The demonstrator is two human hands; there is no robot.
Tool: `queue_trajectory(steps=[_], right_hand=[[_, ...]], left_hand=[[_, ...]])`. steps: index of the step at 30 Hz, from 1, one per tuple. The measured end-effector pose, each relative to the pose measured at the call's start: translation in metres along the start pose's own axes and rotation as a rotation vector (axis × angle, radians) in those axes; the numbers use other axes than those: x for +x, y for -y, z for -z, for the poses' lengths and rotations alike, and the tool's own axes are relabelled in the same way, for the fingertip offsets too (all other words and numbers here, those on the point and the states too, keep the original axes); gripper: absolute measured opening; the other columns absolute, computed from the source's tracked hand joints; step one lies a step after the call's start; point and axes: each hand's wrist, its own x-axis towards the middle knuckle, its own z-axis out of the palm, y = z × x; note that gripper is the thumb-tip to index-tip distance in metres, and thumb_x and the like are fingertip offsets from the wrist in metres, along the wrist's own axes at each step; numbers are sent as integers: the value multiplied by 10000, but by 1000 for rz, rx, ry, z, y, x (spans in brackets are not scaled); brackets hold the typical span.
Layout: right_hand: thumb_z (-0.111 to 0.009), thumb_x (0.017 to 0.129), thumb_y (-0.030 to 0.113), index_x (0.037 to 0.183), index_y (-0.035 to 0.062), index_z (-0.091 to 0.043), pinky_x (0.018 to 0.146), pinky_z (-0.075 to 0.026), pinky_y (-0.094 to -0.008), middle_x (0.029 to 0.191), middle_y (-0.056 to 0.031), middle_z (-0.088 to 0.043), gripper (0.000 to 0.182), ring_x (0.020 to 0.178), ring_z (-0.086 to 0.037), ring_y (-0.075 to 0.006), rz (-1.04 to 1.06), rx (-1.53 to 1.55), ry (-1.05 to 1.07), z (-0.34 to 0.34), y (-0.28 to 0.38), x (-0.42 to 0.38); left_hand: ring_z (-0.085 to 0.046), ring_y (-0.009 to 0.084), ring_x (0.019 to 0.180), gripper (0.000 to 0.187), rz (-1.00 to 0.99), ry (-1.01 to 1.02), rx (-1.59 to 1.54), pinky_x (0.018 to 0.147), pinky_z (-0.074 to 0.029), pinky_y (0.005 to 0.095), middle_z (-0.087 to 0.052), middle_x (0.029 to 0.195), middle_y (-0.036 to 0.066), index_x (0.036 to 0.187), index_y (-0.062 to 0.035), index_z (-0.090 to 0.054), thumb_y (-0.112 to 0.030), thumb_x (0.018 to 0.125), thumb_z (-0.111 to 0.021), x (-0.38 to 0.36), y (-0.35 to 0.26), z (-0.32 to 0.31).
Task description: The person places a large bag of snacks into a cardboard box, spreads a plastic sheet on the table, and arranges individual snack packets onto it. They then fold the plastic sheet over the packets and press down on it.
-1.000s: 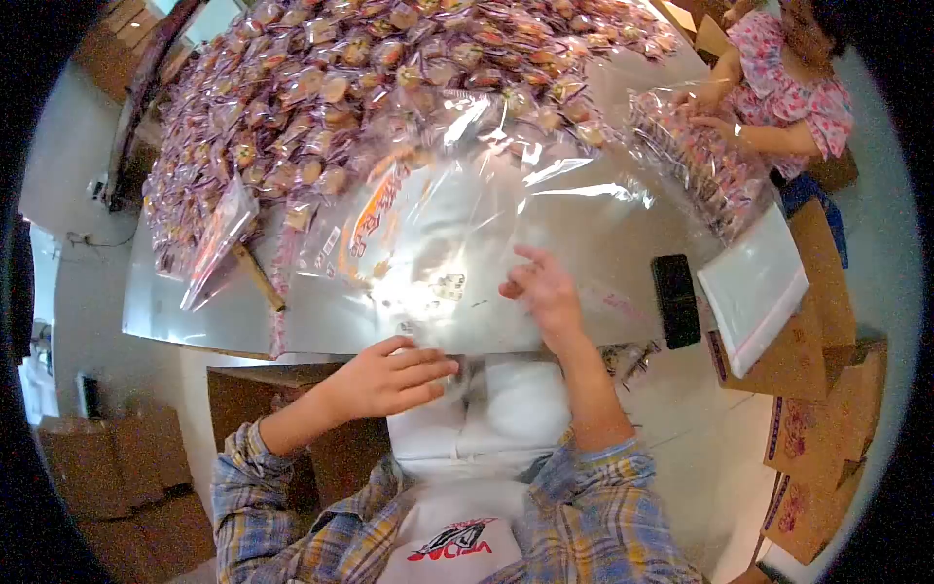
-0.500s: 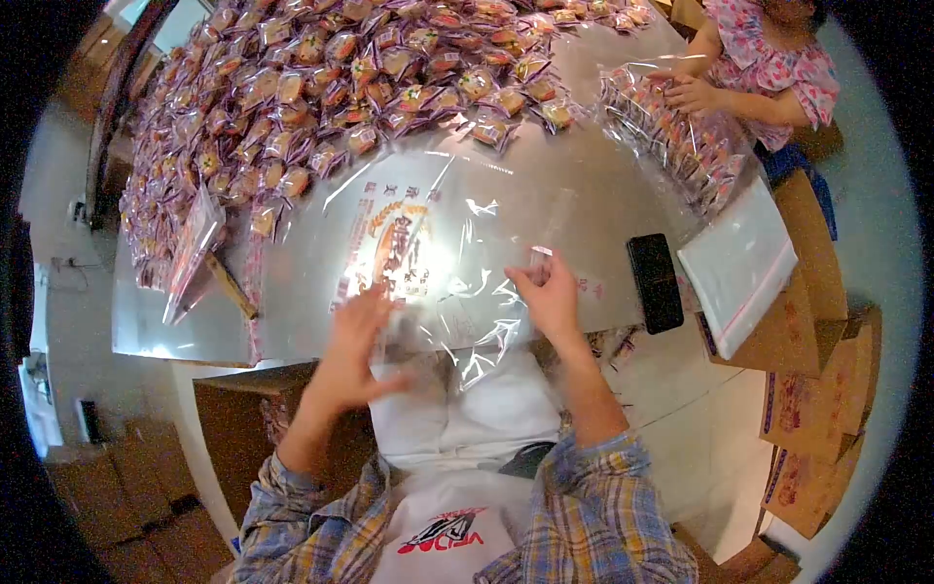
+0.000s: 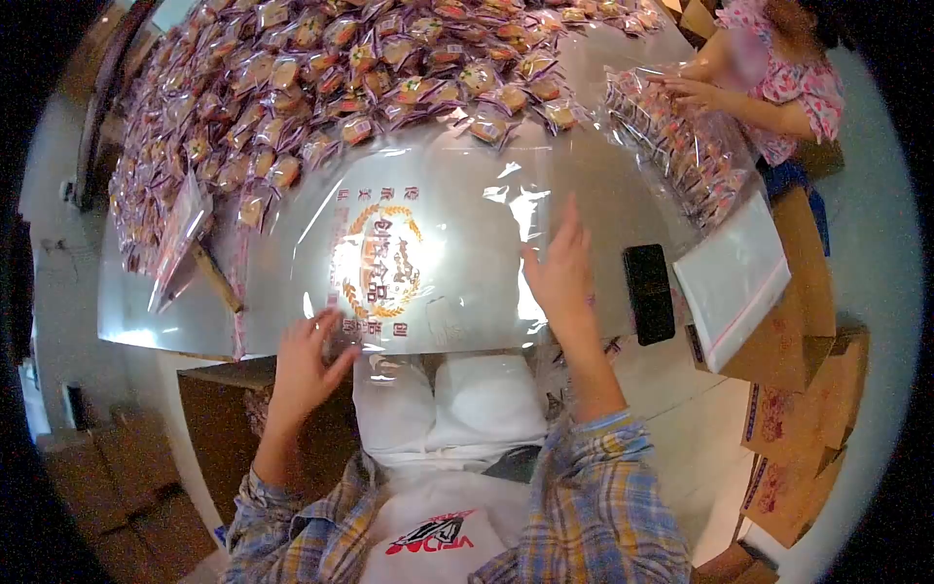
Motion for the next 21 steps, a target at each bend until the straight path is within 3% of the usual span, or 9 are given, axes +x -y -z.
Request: queue_trajectory(steps=[3,5,6,10,13,17,18,19,21], right_hand=[[-730,870,183,1500,-43,-427,1170,-340,-507,1479,-244,-473,735,1369,-434,-428,356,-239,160,1,22,1],[-613,966,302,1502,-71,-407,1218,-277,-525,1537,-256,-440,684,1440,-389,-433,408,-187,312,-24,11,-8],[-582,986,319,1504,-76,-402,1230,-258,-521,1553,-261,-424,676,1459,-369,-433,427,-236,347,-36,4,-11],[-486,1037,374,1506,-85,-400,1256,-211,-506,1586,-272,-392,662,1498,-327,-430,356,-257,429,-33,-15,-8],[-493,1036,372,1504,-83,-411,1255,-214,-502,1575,-274,-409,657,1496,-334,-423,395,-234,431,-28,-17,-13],[-534,1020,394,1491,-78,-431,1246,-234,-500,1575,-272,-410,675,1495,-342,-410,377,-181,445,-27,-13,-10],[-554,1011,406,1491,-76,-434,1242,-242,-498,1575,-272,-410,691,1493,-347,-407,367,-165,452,-23,-13,-10],[-573,1002,418,1490,-73,-436,1239,-249,-497,1574,-271,-411,706,1490,-352,-403,358,-150,460,-20,-15,-10],[-624,973,440,1485,-70,-444,1229,-261,-501,1563,-270,-424,745,1478,-361,-415,379,-122,483,-15,-19,-11]], left_hand=[[-488,368,1376,647,-201,-345,-90,1120,-358,516,-514,1522,173,1442,-96,-570,-462,925,-698,44,-1,-23],[-365,385,1486,698,-270,-320,44,1211,-235,558,-410,1609,176,1508,-112,-504,-512,954,-644,70,-32,-25],[-221,376,1561,785,-258,-228,79,1255,-116,556,-309,1667,179,1596,-109,-372,-546,981,-587,80,-39,-29],[-303,292,1539,769,-139,-205,60,1253,-152,537,-365,1646,143,1572,-154,-428,-599,965,-584,98,-17,-59],[-336,281,1523,741,-113,-184,51,1252,-168,519,-373,1645,129,1570,-169,-437,-583,972,-581,89,-12,-62],[-496,280,1418,473,-140,-306,-2,1189,-302,496,-591,1475,115,1354,-137,-674,-412,969,-671,77,1,-67],[-601,278,1307,278,-158,-430,-18,1126,-377,477,-715,1290,97,1159,-111,-771,-253,922,-748,73,6,-68],[-654,259,1210,183,-191,-520,-49,1077,-405,477,-762,1172,42,1041,-117,-786,-195,876,-782,71,18,-70],[-683,254,1145,126,-193,-492,-67,1033,-435,467,-778,1102,26,951,-110,-780,-131,830,-805,64,33,-65]])
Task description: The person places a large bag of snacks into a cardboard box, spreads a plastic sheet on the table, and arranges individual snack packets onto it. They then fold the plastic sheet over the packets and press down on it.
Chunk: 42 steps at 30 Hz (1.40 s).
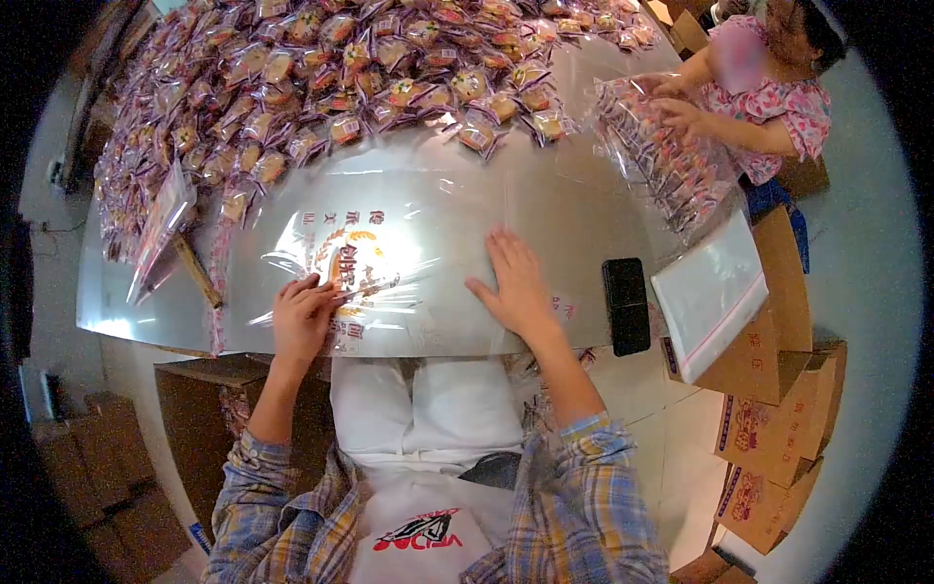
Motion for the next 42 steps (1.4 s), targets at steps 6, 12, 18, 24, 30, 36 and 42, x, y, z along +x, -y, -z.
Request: queue_trajectory(steps=[6,12,18,24,30,36,42], right_hand=[[-738,902,436,1409,-51,-518,1187,-307,-519,1525,-244,-467,736,1438,-386,-439,-223,-58,-221,-2,4,-11],[-781,891,248,1181,-27,-622,1096,-416,-490,1248,-200,-660,430,1293,-546,-364,-382,368,-221,-9,-10,-22],[-674,963,4,990,-10,-683,875,-573,-327,1099,-116,-740,31,982,-708,-196,-480,1398,-151,20,23,-5],[-697,940,-23,958,-18,-701,849,-580,-311,1047,-124,-764,19,946,-719,-186,-393,1258,-138,39,19,-6],[-726,854,-91,829,29,-702,855,-586,-339,1043,-161,-770,124,923,-736,-245,31,1000,-386,89,32,17],[-771,789,0,798,78,-687,954,-554,-404,1161,-145,-761,115,1179,-688,-327,656,447,-479,138,50,16],[-746,762,141,1025,144,-732,1100,-466,-434,1342,-35,-687,263,1321,-583,-268,887,-223,3,72,2,8]], left_hand=[[-656,327,1092,278,181,123,-2,1048,-455,466,-707,1112,107,967,-76,-739,-159,735,-869,7,8,40],[-531,425,1311,926,548,-54,-260,1104,-439,450,-510,1473,238,1423,-1,-515,-341,677,-946,-8,85,56],[-658,359,1047,881,573,220,41,875,-537,415,-644,1206,205,1430,29,-519,-204,681,-918,-9,73,67],[-709,280,813,425,493,314,73,761,-540,372,-736,881,119,1109,0,-700,-124,735,-859,-7,55,73],[-706,201,954,140,441,-443,-426,801,-544,316,-752,1051,107,999,5,-670,-113,953,-731,1,84,82],[-702,279,1075,137,-134,-620,230,919,-547,396,-743,1182,114,991,-47,-666,-92,905,-762,-11,92,134],[-613,310,1245,147,-495,174,575,1059,-466,477,-713,1267,49,920,-89,-687,-110,786,-743,-10,124,111]])
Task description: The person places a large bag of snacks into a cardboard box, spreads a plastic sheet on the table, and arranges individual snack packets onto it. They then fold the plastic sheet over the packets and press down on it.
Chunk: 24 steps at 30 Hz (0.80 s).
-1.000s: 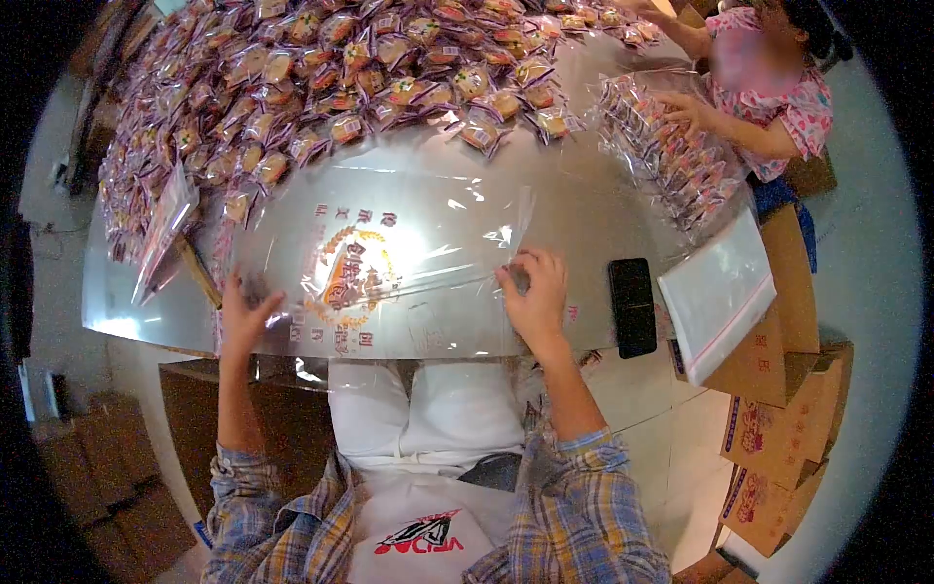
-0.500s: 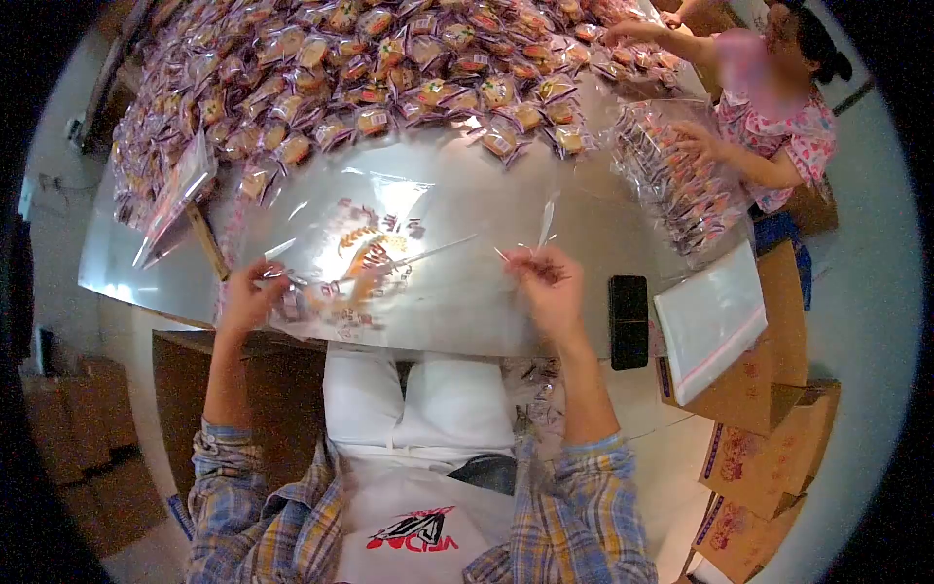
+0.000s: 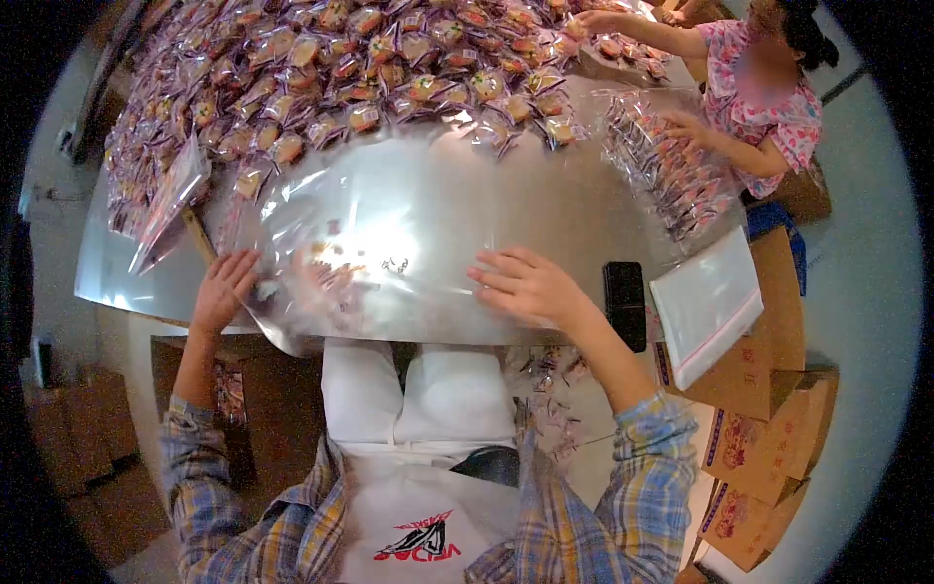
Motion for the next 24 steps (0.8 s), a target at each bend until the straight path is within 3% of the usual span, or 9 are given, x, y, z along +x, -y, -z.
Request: queue_trajectory(steps=[4,6,7,9,10,12,14,20,24], right_hand=[[-704,768,93,1186,123,-696,1107,-467,-430,1417,-69,-626,420,1365,-543,-281,-79,79,200,-13,-19,-6],[-674,780,79,1250,107,-669,1126,-454,-426,1437,-84,-610,471,1378,-533,-291,-179,97,174,5,-25,3],[-636,863,114,1348,80,-620,1166,-411,-437,1478,-116,-572,486,1399,-509,-310,-284,219,78,0,-36,1],[-609,922,147,1392,57,-588,1177,-390,-455,1496,-142,-552,479,1402,-502,-331,-627,420,-67,-15,-24,20],[-596,951,163,1414,46,-571,1182,-379,-464,1504,-156,-542,478,1403,-499,-341,-798,518,-146,-27,-15,30],[-536,1021,264,1502,22,-473,1213,-308,-493,1558,-187,-475,542,1452,-428,-368,-711,310,1,-58,-5,30],[-522,1023,306,1535,26,-429,1229,-271,-498,1583,-187,-444,591,1479,-389,-366,-634,79,143,-74,6,26],[-498,1019,349,1550,26,-404,1235,-251,-501,1589,-178,-435,629,1482,-375,-371,-686,154,114,-81,-7,19],[-490,1019,346,1546,30,-410,1234,-255,-497,1579,-179,-446,620,1474,-385,-371,-693,148,121,-76,-2,20]], left_hand=[[-606,285,1235,245,319,71,0,1051,-464,466,-710,1260,60,1005,-99,-688,-51,765,-687,13,31,-6],[-605,334,1213,298,651,-127,-282,1036,-468,465,-713,1207,91,1144,-84,-688,-52,848,-679,47,10,7],[-600,353,1216,319,780,-272,-443,1039,-466,463,-707,1207,109,1198,-80,-682,-73,879,-684,68,-8,11],[-585,380,1241,475,744,-163,-571,1062,-453,476,-662,1307,149,1358,-89,-608,-167,903,-722,109,-65,25],[-521,385,1339,654,653,-69,-659,1132,-388,521,-544,1473,188,1459,-93,-521,-321,891,-750,107,-82,-16],[-316,380,1516,833,446,92,-450,1240,-156,582,-325,1653,182,1544,-111,-449,-638,918,-607,126,-125,-10],[-293,367,1533,867,444,137,-397,1253,-129,564,-334,1656,168,1564,-113,-427,-668,916,-583,127,-136,-22],[-325,335,1523,718,442,169,-498,1261,-176,492,-365,1644,158,1566,-97,-426,-516,998,-559,112,-94,-26],[-398,358,1475,542,520,-53,-678,1230,-272,472,-458,1574,189,1503,-71,-511,-310,1024,-592,79,-67,-35]])
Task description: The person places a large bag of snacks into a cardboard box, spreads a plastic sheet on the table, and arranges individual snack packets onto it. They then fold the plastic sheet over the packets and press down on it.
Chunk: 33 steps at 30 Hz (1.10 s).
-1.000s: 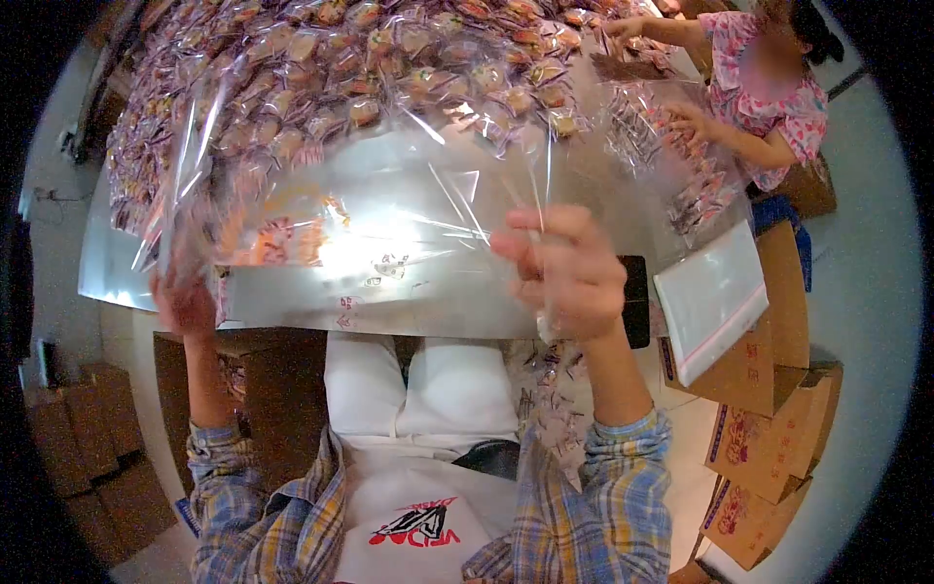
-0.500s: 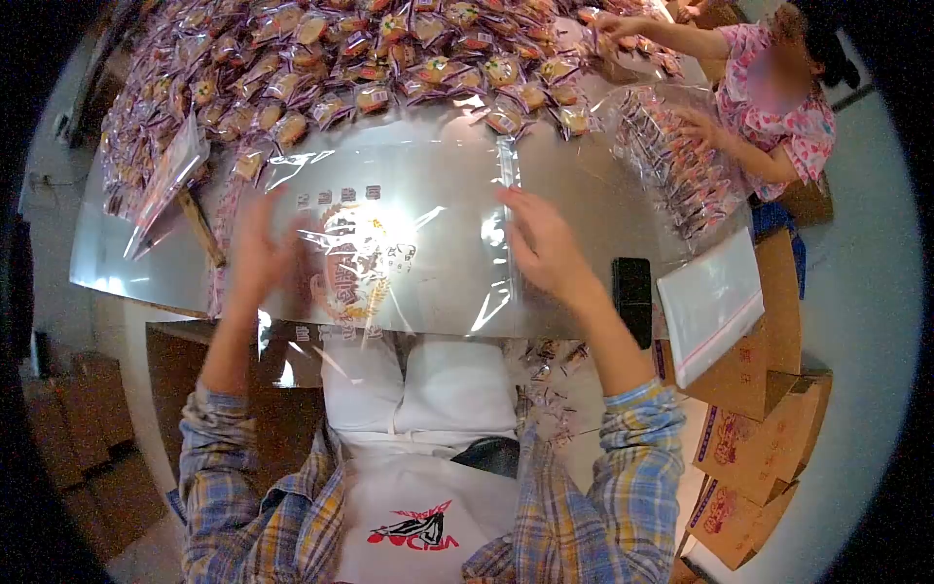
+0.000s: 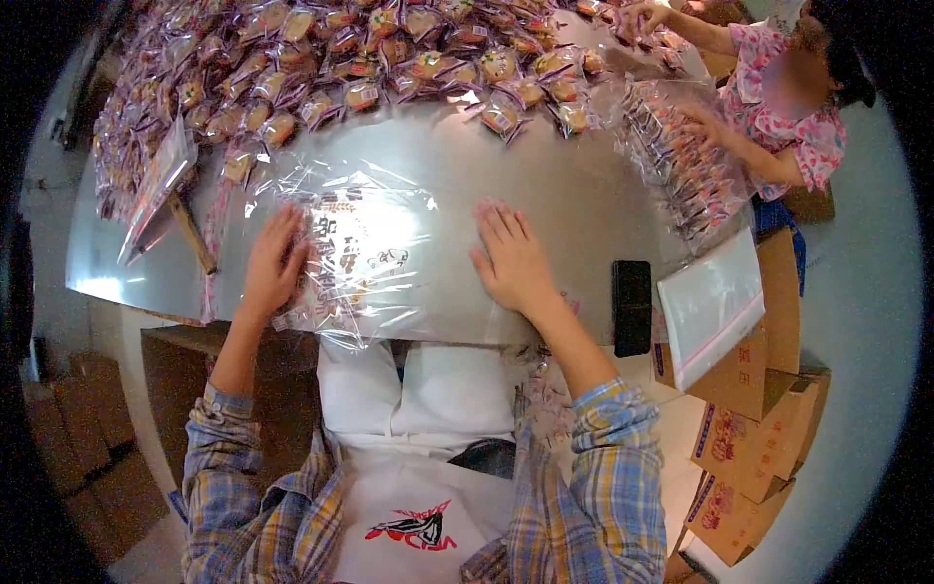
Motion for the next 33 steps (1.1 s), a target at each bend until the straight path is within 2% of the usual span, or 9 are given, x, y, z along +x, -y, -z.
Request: queue_trajectory(steps=[5,9,12,13,16,20,26,30,33], right_hand=[[-604,965,324,1457,37,-511,1196,-305,-498,1522,-163,-505,578,1411,-446,-370,-42,97,-10,11,1,3],[-705,892,315,1333,60,-615,1137,-371,-485,1418,-150,-585,517,1326,-509,-368,-97,26,30,33,-5,21],[-724,866,283,1283,61,-649,1081,-427,-463,1348,-146,-624,479,1266,-547,-366,-108,310,32,43,-33,39],[-747,835,236,1261,49,-662,1039,-460,-446,1310,-144,-643,473,1230,-572,-363,-263,471,-5,50,-36,47],[-763,820,217,1263,44,-659,1038,-463,-425,1291,-156,-638,487,1224,-579,-349,-118,73,-216,66,-28,94],[-813,792,370,1446,67,-504,1146,-364,-521,1466,-254,-457,785,1349,-449,-443,123,163,-234,41,18,200],[-756,761,680,1594,105,-328,1168,-255,-692,1649,-271,-251,1100,1511,-259,-489,90,-60,-148,-25,123,323],[-782,735,637,1516,126,-467,1113,-329,-671,1574,-198,-396,985,1433,-383,-405,556,-7,-228,-55,215,336],[-799,745,517,1482,164,-514,1114,-321,-662,1462,-158,-504,866,1392,-425,-376,388,-26,-183,-104,236,356]], left_hand=[[-406,415,1450,596,122,-272,-142,1217,-297,489,-479,1549,202,1502,-55,-499,-289,978,-661,-12,11,40],[-366,395,1482,722,85,74,204,1239,-236,517,-430,1586,206,1489,-69,-515,-479,922,-693,-14,17,24],[-368,381,1485,728,98,25,208,1244,-217,521,-433,1587,198,1479,-86,-535,-526,918,-678,-9,18,17],[-378,362,1483,651,101,14,190,1240,-226,519,-446,1584,178,1462,-101,-558,-467,936,-672,-10,16,19],[-385,345,1483,563,86,7,151,1235,-234,520,-462,1577,161,1444,-102,-573,-363,952,-649,-12,21,18],[-401,339,1478,528,134,-62,52,1230,-247,517,-469,1575,157,1417,-94,-589,-209,904,-627,-10,22,16],[-473,366,1419,544,157,-117,69,1201,-307,519,-553,1491,187,1326,-43,-652,-305,853,-702,-9,25,13],[-503,357,1382,527,160,-145,47,1181,-334,522,-592,1440,178,1291,-46,-669,-310,838,-718,-7,25,13],[-501,351,1381,506,169,-139,52,1182,-333,521,-601,1422,173,1283,-57,-672,-307,845,-713,-7,25,12]])
